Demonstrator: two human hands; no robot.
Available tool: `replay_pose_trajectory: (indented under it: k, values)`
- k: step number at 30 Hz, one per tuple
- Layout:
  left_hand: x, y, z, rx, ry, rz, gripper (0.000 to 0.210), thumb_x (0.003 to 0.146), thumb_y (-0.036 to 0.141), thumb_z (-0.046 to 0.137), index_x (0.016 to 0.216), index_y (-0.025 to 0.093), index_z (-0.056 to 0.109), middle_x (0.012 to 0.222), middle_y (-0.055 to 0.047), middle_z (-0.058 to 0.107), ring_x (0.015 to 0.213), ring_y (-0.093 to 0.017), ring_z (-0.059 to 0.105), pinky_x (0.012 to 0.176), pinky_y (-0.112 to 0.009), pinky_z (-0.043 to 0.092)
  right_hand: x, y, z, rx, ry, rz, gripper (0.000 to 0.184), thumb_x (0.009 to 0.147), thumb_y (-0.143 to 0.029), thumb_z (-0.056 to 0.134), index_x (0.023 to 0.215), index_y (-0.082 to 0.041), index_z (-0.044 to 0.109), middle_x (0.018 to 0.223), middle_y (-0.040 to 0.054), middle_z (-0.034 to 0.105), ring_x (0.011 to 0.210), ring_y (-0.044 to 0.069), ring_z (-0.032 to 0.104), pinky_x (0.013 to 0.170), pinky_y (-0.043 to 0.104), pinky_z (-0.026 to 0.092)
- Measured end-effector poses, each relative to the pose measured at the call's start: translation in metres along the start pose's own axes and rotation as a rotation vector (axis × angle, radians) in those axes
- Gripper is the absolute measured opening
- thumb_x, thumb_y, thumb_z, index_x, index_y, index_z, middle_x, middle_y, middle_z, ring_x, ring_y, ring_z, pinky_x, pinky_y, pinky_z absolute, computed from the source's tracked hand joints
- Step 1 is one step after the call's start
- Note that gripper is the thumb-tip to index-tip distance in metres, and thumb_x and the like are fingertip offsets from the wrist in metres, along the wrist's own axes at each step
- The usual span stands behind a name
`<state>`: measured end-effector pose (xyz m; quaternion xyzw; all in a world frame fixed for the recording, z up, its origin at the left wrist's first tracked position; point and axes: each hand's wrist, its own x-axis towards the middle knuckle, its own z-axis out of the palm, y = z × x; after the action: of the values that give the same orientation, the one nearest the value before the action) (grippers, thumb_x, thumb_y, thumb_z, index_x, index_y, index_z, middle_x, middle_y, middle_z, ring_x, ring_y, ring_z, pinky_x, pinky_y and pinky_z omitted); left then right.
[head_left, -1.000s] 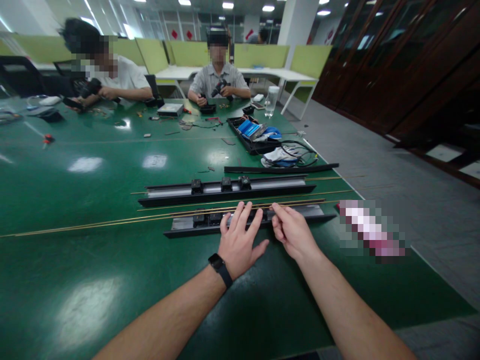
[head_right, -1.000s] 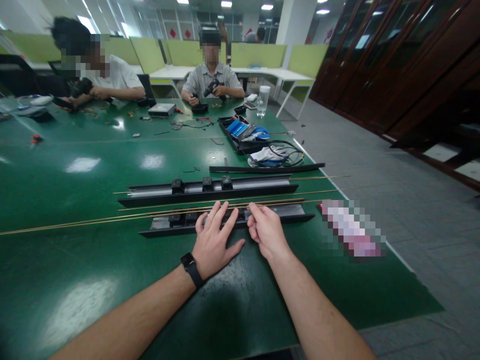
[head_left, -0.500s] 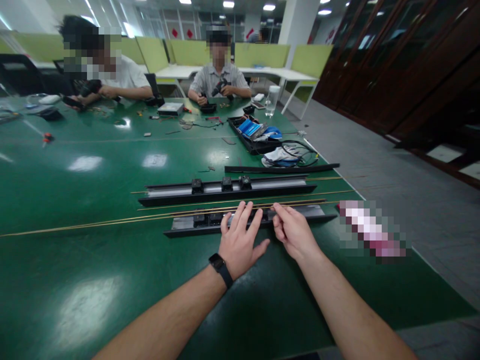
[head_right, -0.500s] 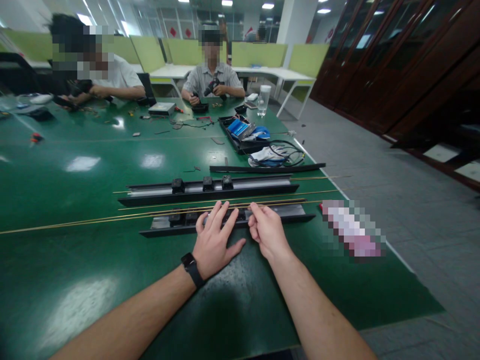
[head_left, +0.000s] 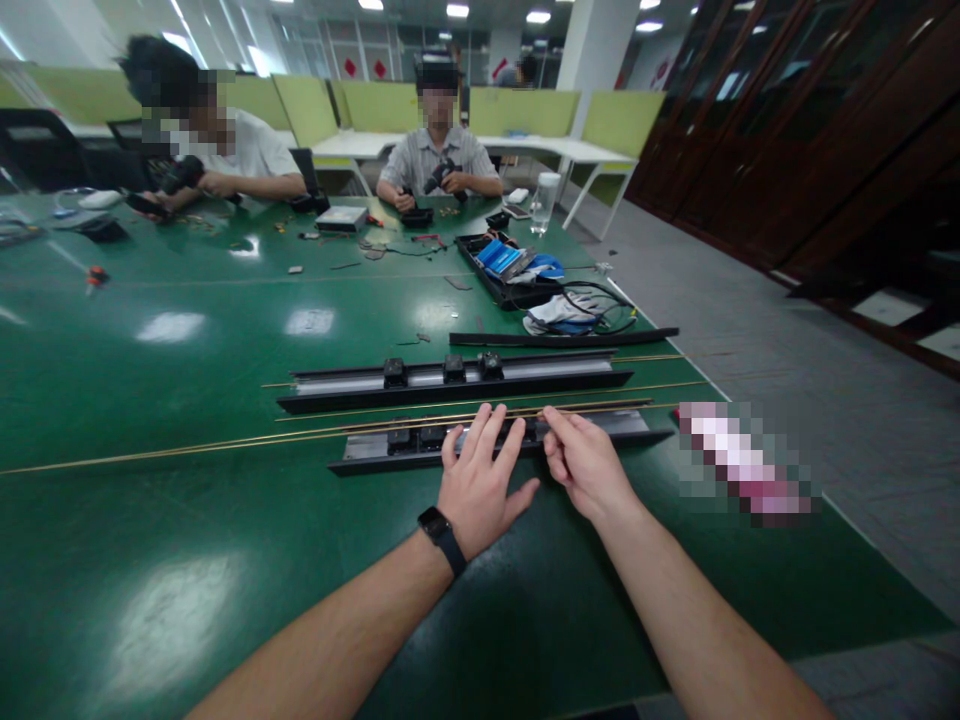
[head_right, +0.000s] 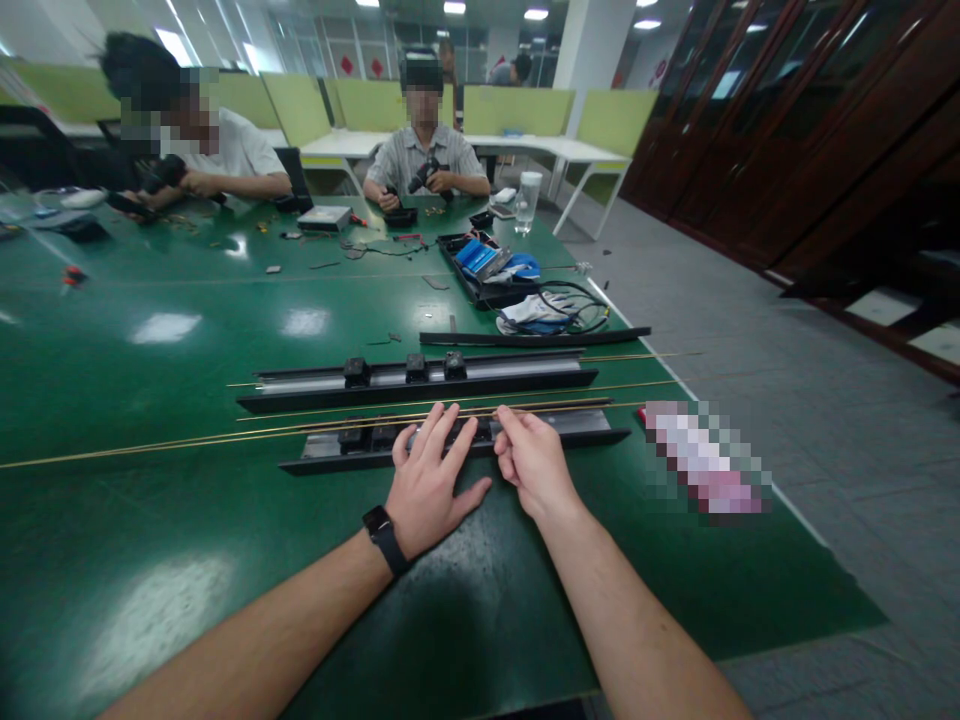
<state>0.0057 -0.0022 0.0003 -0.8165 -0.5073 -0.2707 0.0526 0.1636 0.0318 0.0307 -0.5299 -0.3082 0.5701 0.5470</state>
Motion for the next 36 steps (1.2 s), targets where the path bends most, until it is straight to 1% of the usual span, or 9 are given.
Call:
replay_pose_trajectory:
  k: [4,10,14,19,23,31,36]
  values:
    - [0.0001,-0.0002,-0.0002,0.004,-0.007,-0.004,0.068,0.09,0.055,0.056,0.15,0.025,0.042,0.162,-0.009,0.032,0.151,-0.028,0.027,0.116,-0.051,0.023,0.0004,0.0007,-0.001,0.005,0.007,0.006,0.037,0.075,-0.047,0.079,0.087,-0.017,0.061,0.05,-0.0058,0.054,0.027,0.004,0.037,0.026,0.015,0.017]
    - [-0.0004,0.0,-0.0001,0.008,0.005,0.002,0.069,0.089,0.054,0.056,0.15,0.024,0.043,0.161,-0.011,0.033,0.15,-0.03,0.029,0.116,-0.051,0.023,0.0002,0.0006,-0.0006,0.055,0.036,-0.005,0.035,0.076,-0.045,0.078,0.085,-0.017,0.061,0.048,-0.0066,0.053,0.026,0.004,0.034,0.026,0.015,0.018]
    - [-0.0003,-0.0002,-0.0003,0.008,0.0,0.002,0.07,0.088,0.054,0.058,0.15,0.025,0.042,0.16,-0.011,0.035,0.149,-0.031,0.029,0.115,-0.051,0.024,0.0006,0.0005,-0.0006,0.043,0.024,-0.009,0.036,0.075,-0.046,0.079,0.086,-0.017,0.06,0.048,-0.0058,0.054,0.026,0.004,0.036,0.026,0.015,0.017]
    - [-0.0005,-0.0005,0.0005,0.002,-0.002,0.001,0.07,0.089,0.054,0.058,0.151,0.025,0.041,0.161,-0.01,0.033,0.15,-0.03,0.029,0.116,-0.051,0.024,0.0006,0.0008,-0.001,0.005,0.0,-0.002,0.037,0.075,-0.047,0.079,0.086,-0.017,0.061,0.05,-0.005,0.056,0.027,0.004,0.036,0.026,0.015,0.016]
    - [-0.0006,-0.0006,0.0005,0.003,-0.013,0.001,0.069,0.09,0.054,0.056,0.151,0.025,0.041,0.162,-0.009,0.031,0.151,-0.029,0.027,0.116,-0.052,0.023,0.0001,0.0011,-0.0011,0.021,0.002,0.001,0.036,0.075,-0.045,0.08,0.087,-0.016,0.063,0.05,-0.0058,0.054,0.027,0.004,0.036,0.026,0.015,0.017]
    - [-0.0005,-0.0006,0.0001,-0.003,-0.006,0.005,0.068,0.091,0.055,0.054,0.151,0.024,0.041,0.162,-0.01,0.032,0.151,-0.028,0.027,0.116,-0.051,0.023,0.0013,0.0017,-0.002,0.047,0.028,-0.016,0.032,0.078,-0.043,0.077,0.086,-0.016,0.062,0.049,-0.0057,0.054,0.027,0.005,0.036,0.026,0.016,0.019]
    - [-0.0011,-0.0007,0.0009,0.011,0.002,0.005,0.07,0.089,0.055,0.057,0.15,0.025,0.041,0.161,-0.01,0.034,0.15,-0.029,0.029,0.116,-0.05,0.024,0.0009,0.0014,-0.0014,0.018,0.008,-0.004,0.037,0.076,-0.046,0.079,0.088,-0.016,0.063,0.05,-0.0053,0.055,0.026,0.005,0.036,0.026,0.015,0.016]
